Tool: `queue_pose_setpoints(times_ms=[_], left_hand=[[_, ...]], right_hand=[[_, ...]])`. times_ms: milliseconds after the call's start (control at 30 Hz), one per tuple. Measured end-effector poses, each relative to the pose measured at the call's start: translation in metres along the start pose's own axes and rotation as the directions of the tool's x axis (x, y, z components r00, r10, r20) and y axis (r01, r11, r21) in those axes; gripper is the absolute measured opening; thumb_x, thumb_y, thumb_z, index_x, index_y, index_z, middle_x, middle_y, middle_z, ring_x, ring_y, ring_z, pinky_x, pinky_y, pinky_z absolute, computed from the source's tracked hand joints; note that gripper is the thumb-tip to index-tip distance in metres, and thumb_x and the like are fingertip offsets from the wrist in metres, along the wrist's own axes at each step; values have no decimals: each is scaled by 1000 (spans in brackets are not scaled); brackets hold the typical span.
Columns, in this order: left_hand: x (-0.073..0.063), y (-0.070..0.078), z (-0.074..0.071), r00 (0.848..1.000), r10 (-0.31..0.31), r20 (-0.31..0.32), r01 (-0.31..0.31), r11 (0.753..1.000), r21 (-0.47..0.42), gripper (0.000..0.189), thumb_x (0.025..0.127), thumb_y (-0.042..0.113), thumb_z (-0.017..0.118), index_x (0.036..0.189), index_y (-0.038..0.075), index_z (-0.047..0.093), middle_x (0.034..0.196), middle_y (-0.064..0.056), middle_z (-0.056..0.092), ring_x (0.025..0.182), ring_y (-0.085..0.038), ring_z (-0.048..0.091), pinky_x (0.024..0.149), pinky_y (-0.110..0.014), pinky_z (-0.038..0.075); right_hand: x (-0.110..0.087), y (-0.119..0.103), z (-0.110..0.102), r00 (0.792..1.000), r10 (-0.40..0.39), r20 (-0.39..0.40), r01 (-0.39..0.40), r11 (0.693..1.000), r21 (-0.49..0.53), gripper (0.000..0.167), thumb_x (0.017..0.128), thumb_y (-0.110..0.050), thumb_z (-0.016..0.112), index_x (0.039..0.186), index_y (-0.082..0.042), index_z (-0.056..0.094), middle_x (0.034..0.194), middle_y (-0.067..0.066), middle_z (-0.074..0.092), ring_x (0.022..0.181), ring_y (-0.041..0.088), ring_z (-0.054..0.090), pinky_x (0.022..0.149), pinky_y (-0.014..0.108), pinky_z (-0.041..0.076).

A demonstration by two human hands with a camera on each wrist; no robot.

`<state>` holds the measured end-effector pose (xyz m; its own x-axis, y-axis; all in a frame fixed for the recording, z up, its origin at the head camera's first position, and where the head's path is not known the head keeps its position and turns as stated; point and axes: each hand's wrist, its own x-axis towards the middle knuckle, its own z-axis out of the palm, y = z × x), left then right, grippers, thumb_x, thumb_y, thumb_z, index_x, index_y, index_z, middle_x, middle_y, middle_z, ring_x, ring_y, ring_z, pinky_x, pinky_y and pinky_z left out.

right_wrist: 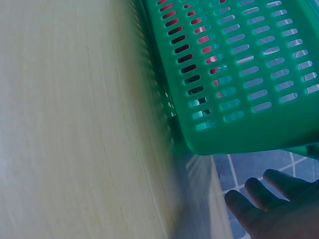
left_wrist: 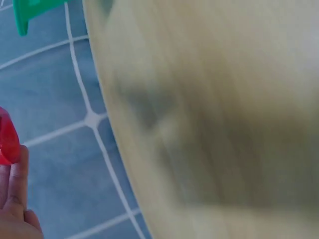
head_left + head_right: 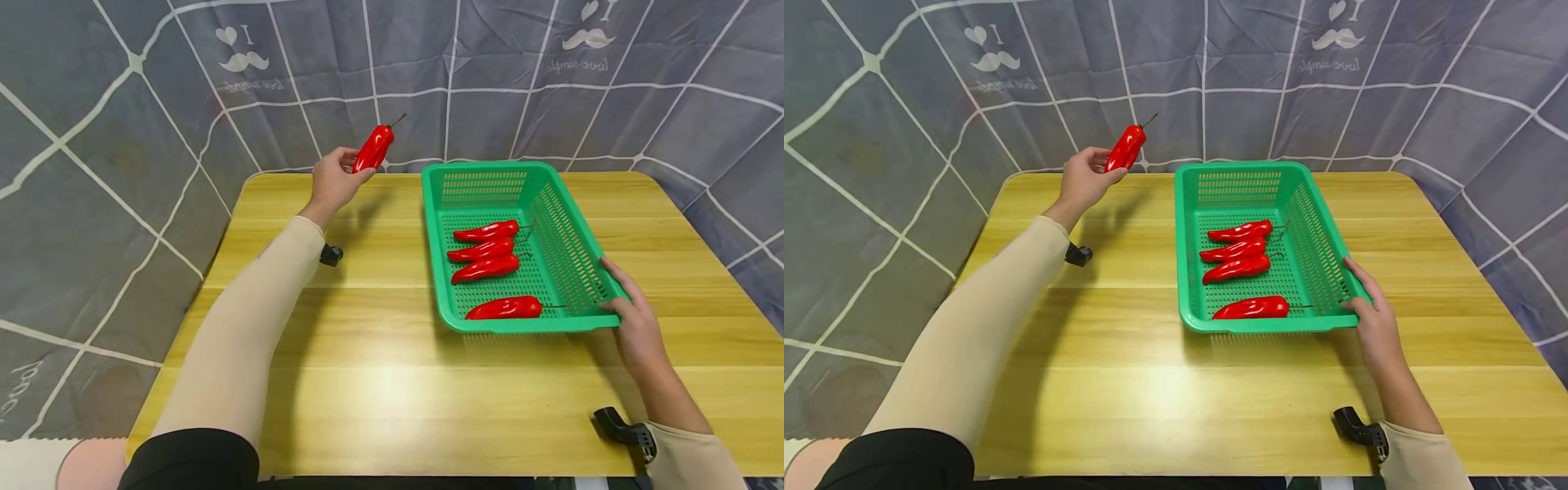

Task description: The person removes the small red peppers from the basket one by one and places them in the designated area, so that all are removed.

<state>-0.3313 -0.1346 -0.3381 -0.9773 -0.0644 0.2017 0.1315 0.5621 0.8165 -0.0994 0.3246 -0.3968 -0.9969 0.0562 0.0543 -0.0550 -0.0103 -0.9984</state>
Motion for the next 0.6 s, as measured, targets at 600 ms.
queue_pose_setpoints(times_ms=[600], left_hand=[[-41, -54, -47, 951, -302, -65, 309, 919, 244, 55, 89, 35, 76, 129, 1, 60, 119, -17, 65, 118, -37, 46, 96, -48, 33]], right_hand=[[1, -1, 1, 999, 13, -38, -16, 996, -86, 67, 97, 4, 36, 156, -29, 40, 161, -5, 26, 135, 18, 28, 87, 13, 35]])
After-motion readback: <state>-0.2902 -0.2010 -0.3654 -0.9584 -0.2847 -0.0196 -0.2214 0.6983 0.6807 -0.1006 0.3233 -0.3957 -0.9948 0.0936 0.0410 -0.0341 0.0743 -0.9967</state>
